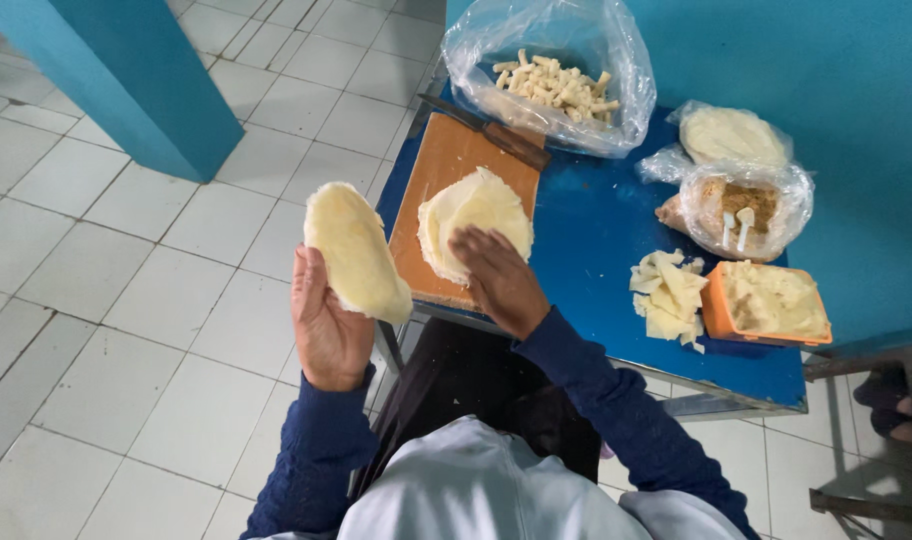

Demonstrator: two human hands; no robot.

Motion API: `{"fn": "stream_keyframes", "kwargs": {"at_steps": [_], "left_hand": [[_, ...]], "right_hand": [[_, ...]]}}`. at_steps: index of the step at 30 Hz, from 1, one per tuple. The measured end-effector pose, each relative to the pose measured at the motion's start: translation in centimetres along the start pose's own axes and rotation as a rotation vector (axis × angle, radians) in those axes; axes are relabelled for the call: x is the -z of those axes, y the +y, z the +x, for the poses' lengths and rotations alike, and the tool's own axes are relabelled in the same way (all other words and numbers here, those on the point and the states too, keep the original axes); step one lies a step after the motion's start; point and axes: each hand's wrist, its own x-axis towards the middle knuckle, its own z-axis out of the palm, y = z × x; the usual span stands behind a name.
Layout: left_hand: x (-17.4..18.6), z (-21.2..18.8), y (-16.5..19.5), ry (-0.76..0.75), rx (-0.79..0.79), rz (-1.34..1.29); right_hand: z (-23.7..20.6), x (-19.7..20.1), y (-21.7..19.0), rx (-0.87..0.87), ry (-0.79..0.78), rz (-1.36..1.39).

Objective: The person stretches and flattens pieces of dough by hand, tearing off small pieces and pressing them into flat rounds. They then use a knife to cut a large dough disc into portions and stack the flattened dough rounds on the table.

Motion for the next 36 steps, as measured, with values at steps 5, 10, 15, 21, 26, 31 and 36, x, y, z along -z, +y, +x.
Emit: {"fn": "stream_keyframes", "kwargs": {"at_steps": [5, 10, 15, 21, 26, 31, 36], "left_hand": [[0.0, -0.6, -1.2, -0.005, 0.013, 0.008], [0.1, -0.8, -1.4, -0.024, 0.015, 0.021], [0.0, -0.9, -1.4, 0.014, 0.024, 0.070], [-0.3, -1.1, -1.1, 0.036, 0.045, 0.095], [-0.6, -1.3, -1.2, 0.033, 0.075, 0.105], [-0.5, -1.7, -1.3, -0.005, 0.085, 0.084], [-0.4, -1.8, -1.3, 0.042, 0.105, 0.113]], "right_hand": [[-0.2, 0.5, -0.8, -0.002, -0.019, -0.055], [2.8, 2.0, 3.3, -0.165, 0.104, 0.072], [8.4, 1.5, 7.7, 0.038, 0.058, 0.126], [10.7, 0.2, 9.6, -0.279, -0.185, 0.437], [10.7, -0.1, 9.3, 0.068, -0.018, 0.109], [10.5, 0.6, 9.2, 0.017, -0.037, 0.138], [10.6, 1.0, 9.1, -0.212, -0.113, 0.551]]}}
